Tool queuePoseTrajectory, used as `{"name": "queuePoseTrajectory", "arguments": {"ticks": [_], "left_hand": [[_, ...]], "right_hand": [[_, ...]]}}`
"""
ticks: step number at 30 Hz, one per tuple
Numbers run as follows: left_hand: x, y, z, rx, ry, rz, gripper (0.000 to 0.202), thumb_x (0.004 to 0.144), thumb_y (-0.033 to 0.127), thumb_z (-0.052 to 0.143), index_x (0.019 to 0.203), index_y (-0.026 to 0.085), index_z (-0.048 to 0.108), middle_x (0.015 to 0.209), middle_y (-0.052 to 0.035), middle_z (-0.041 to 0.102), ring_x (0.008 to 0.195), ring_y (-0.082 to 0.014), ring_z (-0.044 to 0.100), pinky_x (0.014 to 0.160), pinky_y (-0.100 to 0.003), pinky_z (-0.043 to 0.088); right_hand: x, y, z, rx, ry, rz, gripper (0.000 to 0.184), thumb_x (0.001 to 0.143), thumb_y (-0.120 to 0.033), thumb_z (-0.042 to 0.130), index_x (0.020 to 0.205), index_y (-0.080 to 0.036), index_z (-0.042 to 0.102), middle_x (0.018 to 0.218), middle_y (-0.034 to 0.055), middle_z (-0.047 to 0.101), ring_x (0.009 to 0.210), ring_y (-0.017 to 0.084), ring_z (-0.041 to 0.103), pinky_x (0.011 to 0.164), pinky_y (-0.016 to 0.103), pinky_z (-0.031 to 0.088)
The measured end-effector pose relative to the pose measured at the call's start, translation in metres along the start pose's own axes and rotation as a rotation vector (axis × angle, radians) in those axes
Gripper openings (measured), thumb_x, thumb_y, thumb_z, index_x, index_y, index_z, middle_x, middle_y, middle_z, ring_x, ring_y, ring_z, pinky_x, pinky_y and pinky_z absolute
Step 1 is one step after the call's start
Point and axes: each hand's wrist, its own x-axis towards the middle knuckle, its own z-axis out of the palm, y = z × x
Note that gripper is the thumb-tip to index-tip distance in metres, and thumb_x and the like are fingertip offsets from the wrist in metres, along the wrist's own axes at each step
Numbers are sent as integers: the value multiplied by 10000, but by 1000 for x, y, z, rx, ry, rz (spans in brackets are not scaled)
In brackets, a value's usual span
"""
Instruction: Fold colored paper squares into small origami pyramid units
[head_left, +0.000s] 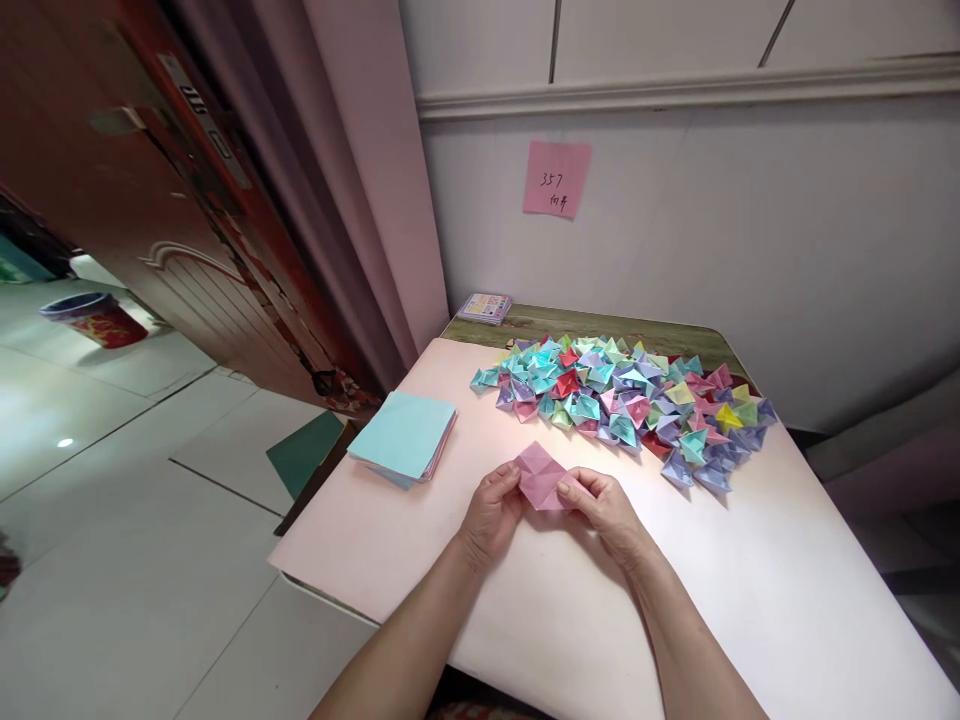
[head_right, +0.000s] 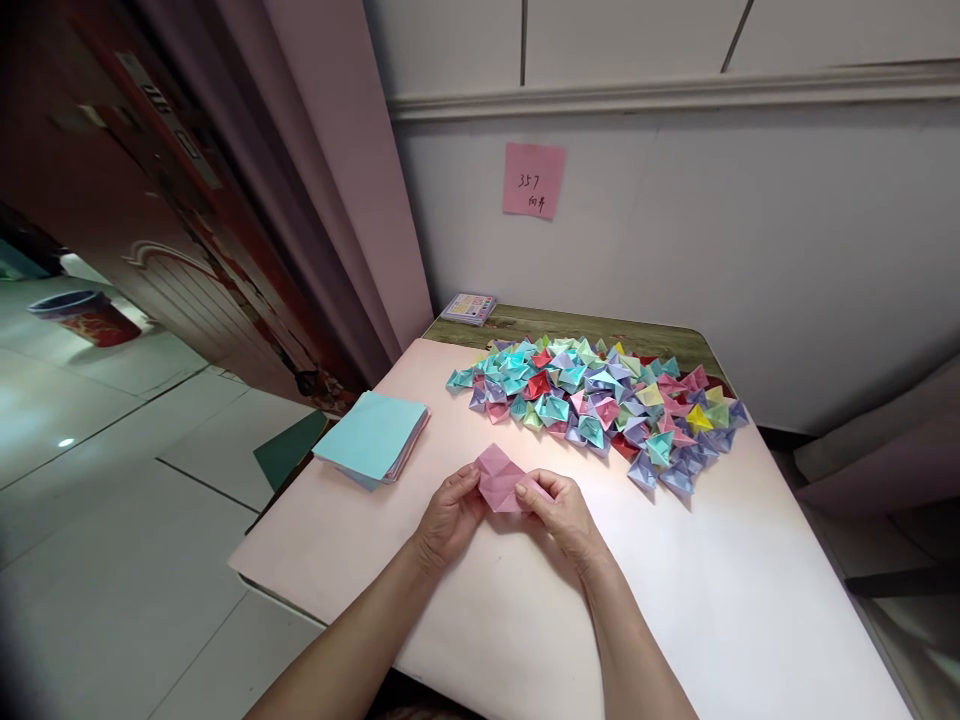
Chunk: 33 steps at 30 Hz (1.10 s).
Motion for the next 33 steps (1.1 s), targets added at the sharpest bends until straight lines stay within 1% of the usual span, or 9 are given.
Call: {"name": "queuePoseTrajectory", "arguments": {"ticks": [4, 7, 11, 16, 19, 21, 25, 30, 33], "left_hand": [[-2, 1, 4, 54, -28, -22, 265, 748, 337, 766, 899, 132, 692, 826, -51, 676, 756, -146, 616, 761, -267, 481], [-3, -2, 7, 135, 33, 32, 364, 725, 356, 787, 1009, 181, 641, 840, -18, 663, 713, -130, 610, 707, -255, 483], [-2, -9, 5, 303, 105, 158, 296, 743, 403, 760, 873, 174, 625, 787, 6, 637, 676, -112, 577, 647, -220, 463], [-7, -13, 3, 528, 58, 179, 432, 854, 565, 565, 783, 146, 643, 661, -13, 620, 600, -132, 571, 581, -236, 459], [-10, -15, 6, 604, 37, 174, 382, 829, 535, 619, 789, 155, 620, 583, 8, 597, 485, -123, 560, 497, -230, 438], [-11, -15, 8, 653, 31, 173, 324, 794, 462, 689, 737, 160, 588, 536, 22, 581, 430, -111, 538, 459, -218, 417], [-9, -15, 6, 652, -11, 132, 303, 815, 417, 671, 692, 170, 548, 474, 30, 558, 387, -104, 508, 432, -211, 396], [-9, -12, 5, 712, -58, 148, 298, 815, 428, 665, 716, 154, 602, 578, 21, 559, 445, -100, 523, 437, -205, 390], [-9, -13, 5, 694, -28, 174, 283, 803, 427, 680, 750, 152, 636, 637, 8, 599, 511, -106, 537, 484, -208, 416]], "right_hand": [[2, 5, 0, -44, -16, -21, 388, 725, -526, 743, 713, -148, 658, 594, -20, 542, 535, 100, 415, 513, 226, 290], [3, 8, 1, -66, -1, -38, 386, 722, -528, 743, 728, -148, 672, 593, -21, 558, 532, 103, 426, 512, 229, 301], [5, 10, 4, -57, 39, -88, 352, 736, -499, 746, 770, -154, 683, 658, -4, 600, 585, 122, 487, 553, 237, 369], [5, 11, 6, -10, 120, -86, 356, 719, -493, 763, 804, -161, 669, 716, 25, 640, 625, 160, 554, 579, 273, 447], [6, 14, 5, 7, 151, -87, 365, 705, -491, 778, 788, -163, 640, 696, 17, 628, 610, 159, 560, 567, 274, 457], [7, 14, 4, 21, 144, -88, 380, 704, -472, 790, 857, -165, 628, 668, -4, 609, 593, 144, 550, 553, 256, 442], [3, 7, 4, 16, 98, -82, 499, 729, -468, 779, 1100, -179, 614, 662, -16, 618, 617, 153, 577, 572, 262, 461], [-4, -5, 4, 67, -6, -24, 370, 725, -514, 761, 737, -159, 656, 681, 36, 645, 619, 176, 593, 565, 306, 503], [-4, -3, -1, 59, -43, 19, 368, 688, -485, 804, 738, -151, 656, 679, 25, 644, 609, 152, 575, 556, 271, 470]]}}
